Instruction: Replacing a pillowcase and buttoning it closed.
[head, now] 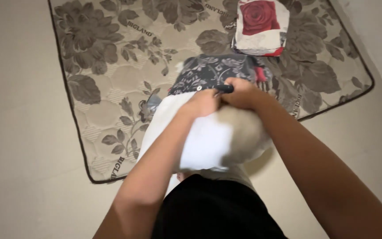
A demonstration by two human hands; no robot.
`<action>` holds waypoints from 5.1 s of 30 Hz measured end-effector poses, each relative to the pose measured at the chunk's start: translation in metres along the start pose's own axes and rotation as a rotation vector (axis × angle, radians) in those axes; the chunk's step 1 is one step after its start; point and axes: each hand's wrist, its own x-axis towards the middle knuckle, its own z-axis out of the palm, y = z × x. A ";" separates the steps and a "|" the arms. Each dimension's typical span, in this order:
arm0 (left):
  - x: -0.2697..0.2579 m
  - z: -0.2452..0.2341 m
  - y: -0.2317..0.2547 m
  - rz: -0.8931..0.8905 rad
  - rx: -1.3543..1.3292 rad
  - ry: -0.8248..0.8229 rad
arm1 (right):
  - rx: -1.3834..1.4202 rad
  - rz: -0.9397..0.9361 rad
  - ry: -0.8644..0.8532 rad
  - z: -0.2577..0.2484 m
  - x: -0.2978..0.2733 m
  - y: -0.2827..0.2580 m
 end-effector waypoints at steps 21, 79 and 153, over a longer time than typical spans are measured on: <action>-0.064 -0.048 -0.129 -0.232 -0.443 0.034 | -0.112 -0.087 -0.070 -0.018 0.017 0.070; -0.072 -0.035 -0.127 -0.477 -0.509 0.476 | -0.327 -0.516 0.406 -0.060 0.077 -0.054; -0.072 -0.094 0.046 0.168 0.331 0.464 | -0.162 -0.378 0.450 -0.021 0.008 0.019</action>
